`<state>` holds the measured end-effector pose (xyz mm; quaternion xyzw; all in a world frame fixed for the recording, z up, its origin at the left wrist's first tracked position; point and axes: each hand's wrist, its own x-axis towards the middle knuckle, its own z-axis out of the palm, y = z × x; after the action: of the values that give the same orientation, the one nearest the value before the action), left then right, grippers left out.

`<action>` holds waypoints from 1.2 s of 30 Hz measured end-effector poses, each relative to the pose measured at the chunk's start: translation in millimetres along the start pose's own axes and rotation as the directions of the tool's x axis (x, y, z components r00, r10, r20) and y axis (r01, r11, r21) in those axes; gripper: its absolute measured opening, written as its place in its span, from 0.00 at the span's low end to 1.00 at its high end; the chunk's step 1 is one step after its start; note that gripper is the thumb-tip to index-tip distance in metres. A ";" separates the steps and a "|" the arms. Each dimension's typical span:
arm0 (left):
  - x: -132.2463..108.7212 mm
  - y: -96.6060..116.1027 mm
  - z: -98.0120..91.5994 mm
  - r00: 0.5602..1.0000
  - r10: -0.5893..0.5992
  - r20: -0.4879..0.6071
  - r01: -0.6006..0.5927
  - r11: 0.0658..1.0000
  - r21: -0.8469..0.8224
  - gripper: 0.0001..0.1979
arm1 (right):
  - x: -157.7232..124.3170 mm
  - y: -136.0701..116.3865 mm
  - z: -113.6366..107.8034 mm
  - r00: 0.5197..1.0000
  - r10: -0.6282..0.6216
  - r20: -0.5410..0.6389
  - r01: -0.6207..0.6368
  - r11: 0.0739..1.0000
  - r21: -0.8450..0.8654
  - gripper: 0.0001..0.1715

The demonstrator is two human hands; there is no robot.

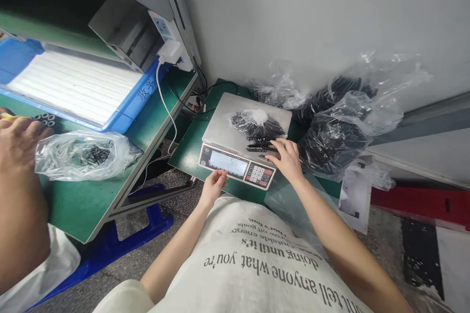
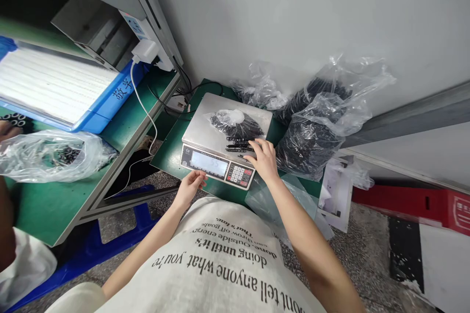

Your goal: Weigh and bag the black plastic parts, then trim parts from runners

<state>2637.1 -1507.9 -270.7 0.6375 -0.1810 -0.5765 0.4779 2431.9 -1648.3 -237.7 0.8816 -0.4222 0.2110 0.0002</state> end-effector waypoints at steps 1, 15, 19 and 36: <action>0.2 -0.4 -0.1 1.000 0.001 0.001 -0.001 1.000 0.001 0.16 | -0.5 0.1 0.0 1.000 -0.002 -0.012 0.002 1.000 -0.025 0.21; 2.9 -0.5 -1.0 1.000 0.005 0.018 -0.006 1.000 0.020 0.15 | -0.3 4.9 -13.1 0.999 0.042 0.020 -0.042 0.999 0.001 0.26; 2.7 -1.4 -2.5 1.000 0.002 0.019 -0.002 1.000 0.015 0.15 | -1.0 5.2 -14.0 1.000 0.023 0.015 -0.023 1.000 -0.020 0.29; 0.0 -3.9 -3.9 1.000 0.019 0.007 -0.020 0.999 0.047 0.14 | 17.6 -24.3 20.2 0.978 -0.046 0.204 0.069 0.992 -0.105 0.38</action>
<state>2639.4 -1504.5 -274.4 0.6451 -0.2025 -0.5694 0.4677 2467.2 -1649.4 -245.2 0.9089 -0.4055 0.0969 0.0131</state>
